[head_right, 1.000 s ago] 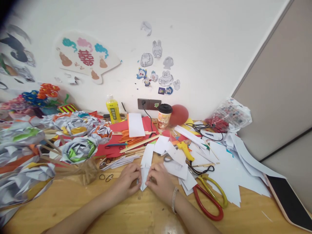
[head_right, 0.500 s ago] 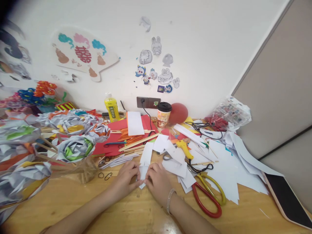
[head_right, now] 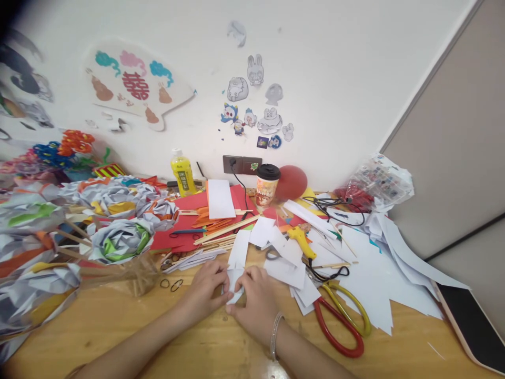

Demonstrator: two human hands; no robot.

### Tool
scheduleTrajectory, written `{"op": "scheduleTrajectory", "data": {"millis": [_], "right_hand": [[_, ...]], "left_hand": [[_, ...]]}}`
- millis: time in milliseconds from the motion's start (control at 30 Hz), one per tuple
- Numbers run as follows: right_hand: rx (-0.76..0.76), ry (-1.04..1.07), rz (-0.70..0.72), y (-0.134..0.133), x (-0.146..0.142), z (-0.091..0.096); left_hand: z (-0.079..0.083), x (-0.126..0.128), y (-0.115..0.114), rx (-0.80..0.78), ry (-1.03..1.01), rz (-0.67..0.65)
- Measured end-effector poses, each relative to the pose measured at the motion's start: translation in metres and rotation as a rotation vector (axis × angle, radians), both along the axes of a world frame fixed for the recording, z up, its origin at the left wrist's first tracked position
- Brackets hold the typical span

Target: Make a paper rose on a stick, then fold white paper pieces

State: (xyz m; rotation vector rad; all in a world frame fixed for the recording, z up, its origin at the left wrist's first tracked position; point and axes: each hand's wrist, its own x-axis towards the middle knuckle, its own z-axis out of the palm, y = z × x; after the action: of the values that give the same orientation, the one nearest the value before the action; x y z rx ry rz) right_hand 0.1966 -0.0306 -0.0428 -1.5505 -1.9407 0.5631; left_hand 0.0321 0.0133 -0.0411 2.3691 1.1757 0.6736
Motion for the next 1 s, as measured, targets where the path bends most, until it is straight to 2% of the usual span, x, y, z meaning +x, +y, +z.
{"op": "scheduleTrajectory", "data": {"millis": [233,467,633,767,900,967,1000], "right_hand": [[0.002,0.001,-0.009,0.000,0.000,0.004],[0.022,0.026,0.039,0.002,0.004,0.005],[0.067,0.091,-0.016,0.002,0.002,0.002],[0.026,0.053,-0.062,-0.001,-0.002,0.000],[-0.009,0.051,-0.052,0.001,-0.002,0.002],[-0.036,0.067,-0.008,0.004,0.004,0.006],[-0.052,0.081,0.035,0.006,0.007,0.008]], "left_hand": [[0.003,0.001,0.000,-0.006,0.028,-0.010],[0.004,0.000,-0.002,-0.008,0.036,0.002],[0.006,0.001,-0.003,-0.007,0.046,0.011],[0.005,-0.001,-0.004,0.016,0.067,0.062],[0.005,-0.011,0.000,0.094,0.095,0.147],[0.006,-0.018,0.004,0.187,0.070,0.122],[0.006,-0.020,0.007,0.241,0.052,0.067]]}}
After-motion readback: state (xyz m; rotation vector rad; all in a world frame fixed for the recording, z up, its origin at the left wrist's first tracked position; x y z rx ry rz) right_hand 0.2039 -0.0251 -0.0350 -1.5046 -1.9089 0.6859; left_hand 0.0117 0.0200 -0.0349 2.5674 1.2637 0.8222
